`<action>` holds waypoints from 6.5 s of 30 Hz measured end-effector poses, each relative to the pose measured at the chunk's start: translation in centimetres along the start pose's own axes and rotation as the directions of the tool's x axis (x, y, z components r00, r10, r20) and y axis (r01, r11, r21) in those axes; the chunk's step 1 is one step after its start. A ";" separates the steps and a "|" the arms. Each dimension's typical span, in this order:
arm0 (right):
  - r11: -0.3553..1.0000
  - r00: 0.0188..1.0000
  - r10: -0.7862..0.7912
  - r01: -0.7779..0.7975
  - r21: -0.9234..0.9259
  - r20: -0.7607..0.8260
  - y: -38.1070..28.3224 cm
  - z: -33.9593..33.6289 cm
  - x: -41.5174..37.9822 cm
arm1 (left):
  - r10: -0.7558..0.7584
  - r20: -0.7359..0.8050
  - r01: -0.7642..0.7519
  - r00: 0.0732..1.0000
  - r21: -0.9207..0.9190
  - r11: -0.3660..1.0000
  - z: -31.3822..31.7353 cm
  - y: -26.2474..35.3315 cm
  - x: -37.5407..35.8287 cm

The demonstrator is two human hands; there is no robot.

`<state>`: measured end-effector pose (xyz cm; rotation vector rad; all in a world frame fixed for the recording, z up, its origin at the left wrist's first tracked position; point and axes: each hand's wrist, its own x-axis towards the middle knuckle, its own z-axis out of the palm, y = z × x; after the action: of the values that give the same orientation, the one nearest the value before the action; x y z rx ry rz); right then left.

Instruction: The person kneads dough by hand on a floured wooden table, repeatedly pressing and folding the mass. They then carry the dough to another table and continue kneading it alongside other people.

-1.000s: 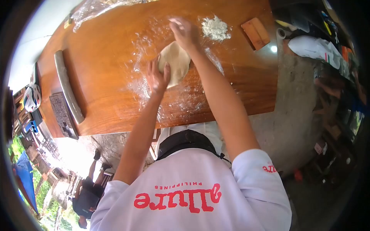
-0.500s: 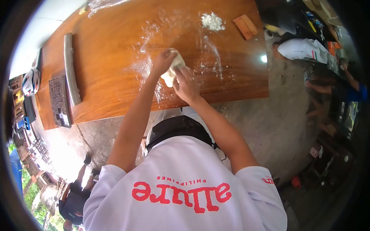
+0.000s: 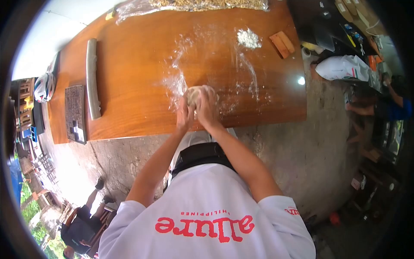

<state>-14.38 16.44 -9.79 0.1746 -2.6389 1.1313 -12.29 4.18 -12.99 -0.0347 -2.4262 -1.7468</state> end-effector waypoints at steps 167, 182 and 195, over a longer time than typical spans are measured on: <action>0.950 0.985 0.082 -0.032 -0.309 0.150 1.7 -6.6 -6.4 | -0.202 0.439 0.133 0.875 0.183 0.974 1.1 -1.7 9.9; 0.977 1.000 -0.013 0.013 -0.212 0.003 3.7 -0.3 4.4 | -0.120 0.027 0.110 0.992 0.246 0.963 4.2 0.5 5.5; 0.938 0.997 0.069 -0.058 -0.342 0.020 8.9 3.8 22.2 | 0.001 -0.135 0.075 0.991 0.555 0.828 6.3 -1.0 24.0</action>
<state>-38.27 19.67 -12.05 0.0381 -2.8350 0.6729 -36.79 8.13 -12.60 0.1891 -2.7438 -0.9411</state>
